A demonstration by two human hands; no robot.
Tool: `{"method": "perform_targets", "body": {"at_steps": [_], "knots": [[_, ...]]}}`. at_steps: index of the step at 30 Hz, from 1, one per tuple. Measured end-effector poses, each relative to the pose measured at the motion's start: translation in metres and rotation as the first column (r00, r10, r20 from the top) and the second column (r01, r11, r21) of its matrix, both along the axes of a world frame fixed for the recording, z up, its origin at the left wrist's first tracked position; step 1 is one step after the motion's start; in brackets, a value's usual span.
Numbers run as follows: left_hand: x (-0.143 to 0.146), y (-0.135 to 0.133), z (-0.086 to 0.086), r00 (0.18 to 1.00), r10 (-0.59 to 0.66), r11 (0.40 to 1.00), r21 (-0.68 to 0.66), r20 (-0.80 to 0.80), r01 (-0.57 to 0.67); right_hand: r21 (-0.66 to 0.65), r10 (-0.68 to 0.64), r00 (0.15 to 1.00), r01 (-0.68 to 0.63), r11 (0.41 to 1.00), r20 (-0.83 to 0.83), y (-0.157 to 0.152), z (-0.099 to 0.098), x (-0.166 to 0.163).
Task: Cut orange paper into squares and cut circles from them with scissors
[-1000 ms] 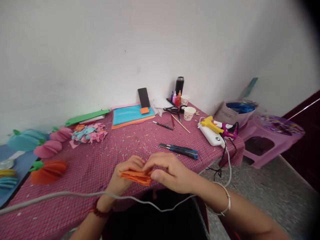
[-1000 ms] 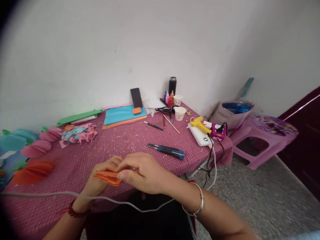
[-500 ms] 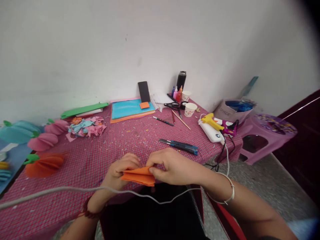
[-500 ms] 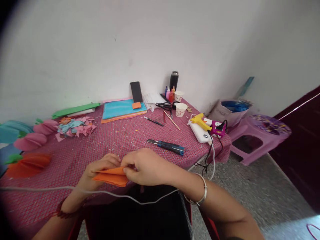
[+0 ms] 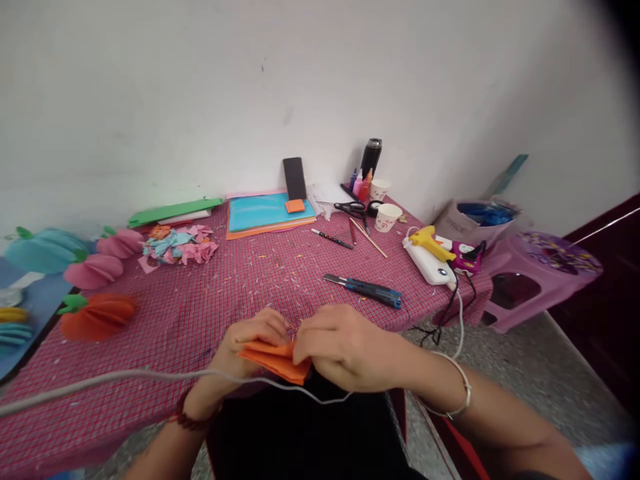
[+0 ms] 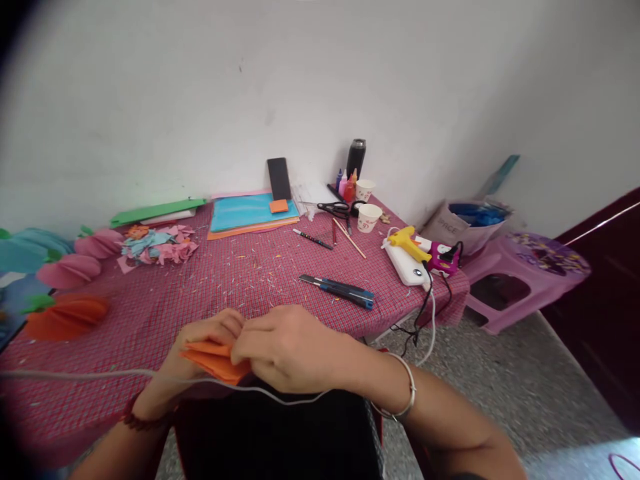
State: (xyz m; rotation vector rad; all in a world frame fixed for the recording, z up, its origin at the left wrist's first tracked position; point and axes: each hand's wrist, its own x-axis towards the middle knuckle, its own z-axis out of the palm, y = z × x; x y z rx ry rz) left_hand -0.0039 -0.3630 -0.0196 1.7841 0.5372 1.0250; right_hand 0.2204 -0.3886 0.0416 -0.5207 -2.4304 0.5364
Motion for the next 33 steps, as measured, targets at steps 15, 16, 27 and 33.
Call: {"method": "perform_targets", "body": {"at_steps": [15,16,27,33], "knots": [[0.001,-0.001,0.0,0.999,-0.025,1.0,0.012,-0.025,0.025,-0.178,0.111,0.991,-0.123,0.976,-0.074,0.0,0.003,0.007],[0.002,-0.002,0.0,0.999,-0.027,1.0,0.009,-0.032,0.027,-0.199,0.111,0.991,-0.125,0.972,-0.081,0.0,0.002,0.007],[0.004,-0.02,-0.007,0.995,0.093,0.908,-0.413,0.029,-0.072,-0.492,-0.223,0.935,0.062,0.868,-0.276,0.0,-0.019,-0.005],[0.006,-0.027,-0.032,0.976,0.186,0.84,-0.534,0.114,-0.098,-0.487,-0.19,0.895,-0.035,0.873,-0.404,0.003,-0.027,-0.01]]}}
